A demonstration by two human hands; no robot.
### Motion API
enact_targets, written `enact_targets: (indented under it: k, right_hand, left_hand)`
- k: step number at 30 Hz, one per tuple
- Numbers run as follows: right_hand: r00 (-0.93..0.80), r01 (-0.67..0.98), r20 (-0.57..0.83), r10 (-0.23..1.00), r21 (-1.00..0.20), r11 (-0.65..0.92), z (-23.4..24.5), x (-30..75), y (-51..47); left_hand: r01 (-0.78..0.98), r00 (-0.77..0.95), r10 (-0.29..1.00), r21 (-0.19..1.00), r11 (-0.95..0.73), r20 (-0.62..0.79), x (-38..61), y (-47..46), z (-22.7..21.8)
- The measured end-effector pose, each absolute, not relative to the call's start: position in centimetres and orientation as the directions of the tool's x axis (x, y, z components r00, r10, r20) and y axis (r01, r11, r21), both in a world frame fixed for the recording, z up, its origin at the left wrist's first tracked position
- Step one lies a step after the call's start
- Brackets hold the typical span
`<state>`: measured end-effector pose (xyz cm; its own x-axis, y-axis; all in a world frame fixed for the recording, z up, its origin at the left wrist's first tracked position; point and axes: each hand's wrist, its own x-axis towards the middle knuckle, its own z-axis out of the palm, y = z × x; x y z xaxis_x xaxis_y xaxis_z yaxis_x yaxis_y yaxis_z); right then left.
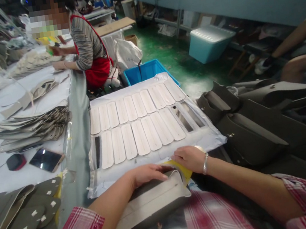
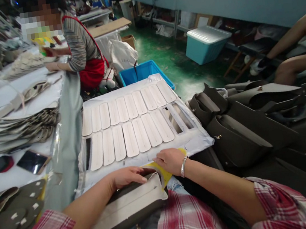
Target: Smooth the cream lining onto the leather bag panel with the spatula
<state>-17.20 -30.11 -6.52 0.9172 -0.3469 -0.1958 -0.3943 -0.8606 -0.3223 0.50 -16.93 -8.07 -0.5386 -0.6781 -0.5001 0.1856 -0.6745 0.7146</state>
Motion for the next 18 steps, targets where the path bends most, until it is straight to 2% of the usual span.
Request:
enact_targets:
  k: [2,6,10,14,18]
  right_hand:
    - [0.941,-0.339,-0.116,-0.319,-0.28,-0.898,-6.7,-17.1,-30.3]
    - [0.974,-0.228,-0.051,-0.223,-0.236,-0.945,-7.0,-17.0,-30.6]
    - [0.992,-0.127,-0.022,-0.125,-0.247,-0.961,-7.1,-17.2,-30.6]
    - [0.994,-0.109,-0.023,-0.107,-0.26,-0.959,-7.1,-17.2,-30.3]
    - [0.993,-0.107,-0.071,-0.092,-0.263,-0.959,-6.9,-17.2,-30.3]
  left_hand:
    - [0.298,-0.527,-0.709,0.68,-0.67,-0.469,0.5,-16.9,-8.4]
    - [0.388,-0.475,-0.791,0.715,-0.582,-0.386,0.2,-17.4,-8.4]
    - [0.32,-0.526,-0.748,0.72,-0.616,-0.405,-0.2,-17.6,-7.9]
    - [0.193,-0.483,-0.681,0.691,-0.696,-0.55,-0.5,-17.6,-7.7]
    - [0.194,-0.499,-0.66,0.669,-0.717,-0.562,-0.7,-17.4,-7.8]
